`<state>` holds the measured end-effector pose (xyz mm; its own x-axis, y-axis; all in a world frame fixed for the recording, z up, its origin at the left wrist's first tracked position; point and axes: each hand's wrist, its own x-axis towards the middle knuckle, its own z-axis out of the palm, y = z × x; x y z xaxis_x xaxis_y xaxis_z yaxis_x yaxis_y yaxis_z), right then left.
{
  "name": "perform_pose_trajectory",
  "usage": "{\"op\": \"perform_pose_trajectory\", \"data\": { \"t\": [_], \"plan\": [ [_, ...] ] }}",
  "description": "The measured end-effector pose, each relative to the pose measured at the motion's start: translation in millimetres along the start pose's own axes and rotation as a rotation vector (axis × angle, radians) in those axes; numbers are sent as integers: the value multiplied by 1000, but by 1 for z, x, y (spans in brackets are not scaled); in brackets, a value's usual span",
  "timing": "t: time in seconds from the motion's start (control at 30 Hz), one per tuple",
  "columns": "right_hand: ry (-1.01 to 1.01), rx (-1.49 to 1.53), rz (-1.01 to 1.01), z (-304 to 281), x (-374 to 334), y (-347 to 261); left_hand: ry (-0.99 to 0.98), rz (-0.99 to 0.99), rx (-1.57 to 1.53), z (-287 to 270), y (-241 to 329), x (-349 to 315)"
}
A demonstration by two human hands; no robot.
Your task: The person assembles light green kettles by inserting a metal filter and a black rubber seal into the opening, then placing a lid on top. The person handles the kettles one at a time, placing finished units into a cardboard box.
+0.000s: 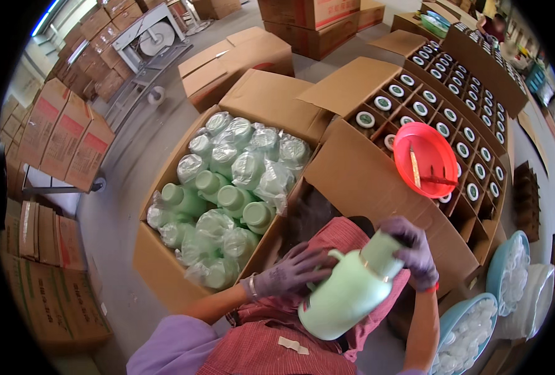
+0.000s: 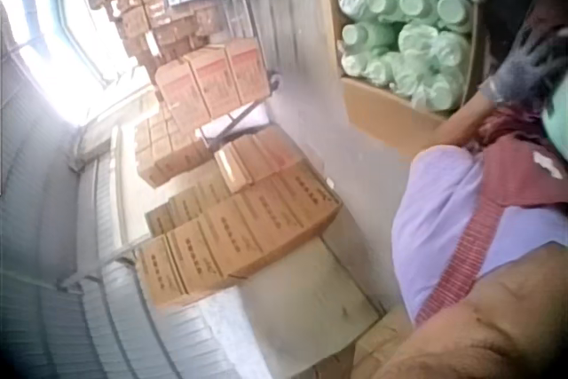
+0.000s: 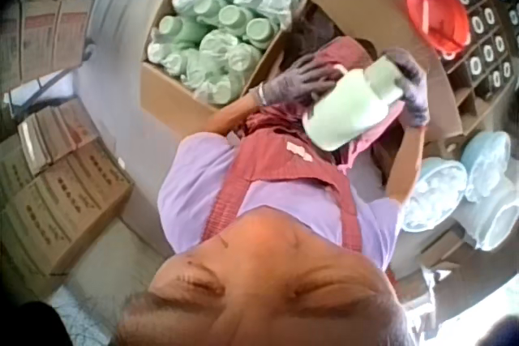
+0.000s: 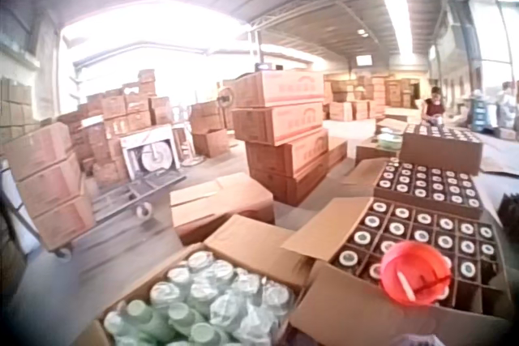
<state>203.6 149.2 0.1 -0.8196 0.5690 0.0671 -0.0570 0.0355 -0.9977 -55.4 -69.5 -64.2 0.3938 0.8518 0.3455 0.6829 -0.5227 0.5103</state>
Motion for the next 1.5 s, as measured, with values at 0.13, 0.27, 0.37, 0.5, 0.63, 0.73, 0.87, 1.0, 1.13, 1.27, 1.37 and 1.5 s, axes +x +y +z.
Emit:
{"op": "perform_pose_trajectory", "data": {
  "t": [0.13,0.27,0.37,0.5,0.63,0.73,0.87,1.0,1.13,1.27,1.37,1.5],
  "plan": [
    [-223,-267,44,38,-2,-36,221,-335,-233,-36,-37,-39],
    [-50,-126,165,52,-11,-12,510,-896,109,-41,-140,-85],
    [11,-211,189,47,-4,-20,602,-968,381,-63,-222,-124],
    [301,-182,223,22,-23,-19,219,-1599,598,-109,-313,-185],
    [350,-194,253,14,-28,-12,18,-1705,481,-129,-361,-244],
    [312,-183,296,19,-21,-12,809,-1346,-41,-150,-370,-272],
    [303,-148,350,24,-14,-19,1422,-920,-702,-176,-328,-194],
    [147,-407,296,27,19,-18,899,-418,-1109,-241,-240,-104],
    [-32,-892,-242,62,99,-21,667,-14,-1387,-292,-131,18],
    [8,-1025,-298,103,149,-11,737,168,-1461,-309,-121,90],
    [311,-938,-560,119,173,0,802,111,-1423,-286,-135,124],
    [686,-536,-170,58,184,12,888,-337,-540,-174,-97,149]
  ]
}}
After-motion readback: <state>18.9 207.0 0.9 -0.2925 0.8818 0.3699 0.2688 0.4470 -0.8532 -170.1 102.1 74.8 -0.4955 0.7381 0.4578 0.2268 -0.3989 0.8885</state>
